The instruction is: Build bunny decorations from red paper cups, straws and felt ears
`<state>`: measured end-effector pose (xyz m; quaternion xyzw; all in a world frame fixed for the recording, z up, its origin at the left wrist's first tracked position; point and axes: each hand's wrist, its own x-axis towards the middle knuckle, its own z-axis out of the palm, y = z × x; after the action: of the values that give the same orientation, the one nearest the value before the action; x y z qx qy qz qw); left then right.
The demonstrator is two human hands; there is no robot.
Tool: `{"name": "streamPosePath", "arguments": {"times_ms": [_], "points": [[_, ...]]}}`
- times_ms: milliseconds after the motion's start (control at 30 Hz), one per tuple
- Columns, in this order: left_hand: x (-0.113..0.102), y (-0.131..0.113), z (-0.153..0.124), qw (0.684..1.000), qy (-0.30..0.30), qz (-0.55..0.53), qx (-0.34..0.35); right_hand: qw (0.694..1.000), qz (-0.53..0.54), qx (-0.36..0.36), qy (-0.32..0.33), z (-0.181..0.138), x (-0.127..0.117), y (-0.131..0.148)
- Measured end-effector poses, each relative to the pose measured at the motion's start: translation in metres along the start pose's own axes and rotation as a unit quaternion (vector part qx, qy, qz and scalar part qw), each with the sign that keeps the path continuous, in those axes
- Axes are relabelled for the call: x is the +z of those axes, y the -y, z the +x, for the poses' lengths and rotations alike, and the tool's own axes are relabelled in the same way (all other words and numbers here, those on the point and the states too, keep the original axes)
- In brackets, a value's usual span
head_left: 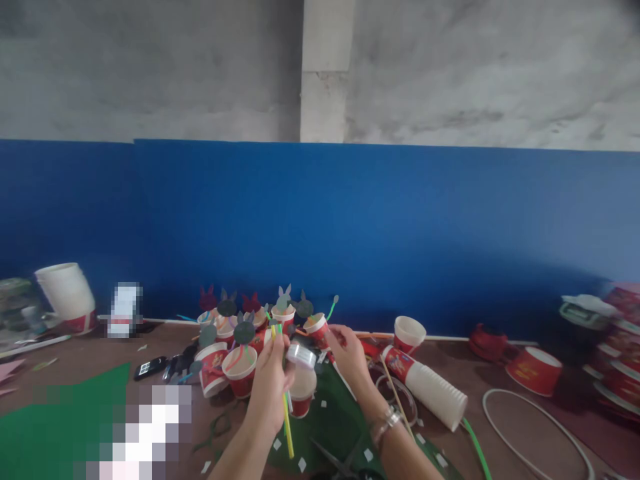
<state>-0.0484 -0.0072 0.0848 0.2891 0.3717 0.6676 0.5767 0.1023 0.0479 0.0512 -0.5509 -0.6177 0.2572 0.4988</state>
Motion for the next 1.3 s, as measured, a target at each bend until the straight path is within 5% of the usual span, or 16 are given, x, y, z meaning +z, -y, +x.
{"name": "streamPosePath", "arguments": {"times_ms": [100,200,500,667,767,1067,1300], "points": [[0.001,0.004,-0.001,0.999,-0.002,0.009,-0.031,0.975,0.162,0.066,0.139,-0.020,-0.014,0.027],[0.005,0.006,-0.006,0.999,-0.001,0.019,-0.045,0.954,0.197,0.069,0.218,-0.037,-0.022,0.044],[0.013,0.012,-0.014,0.995,-0.009,0.078,-0.056,0.961,0.163,-0.016,0.224,-0.047,-0.032,0.051],[0.011,0.009,-0.020,0.956,0.063,0.243,0.152,0.978,0.123,-0.032,0.167,-0.049,-0.027,0.049],[0.010,0.008,-0.026,0.928,0.061,0.299,0.214,0.977,0.127,-0.023,0.171,-0.051,-0.027,0.053],[0.010,0.004,-0.026,0.921,0.033,0.315,0.228,0.934,0.223,-0.003,0.279,-0.055,-0.039,0.064],[0.008,0.007,-0.023,0.922,0.023,0.318,0.221,0.910,0.289,0.028,0.297,-0.054,-0.038,0.064]]}}
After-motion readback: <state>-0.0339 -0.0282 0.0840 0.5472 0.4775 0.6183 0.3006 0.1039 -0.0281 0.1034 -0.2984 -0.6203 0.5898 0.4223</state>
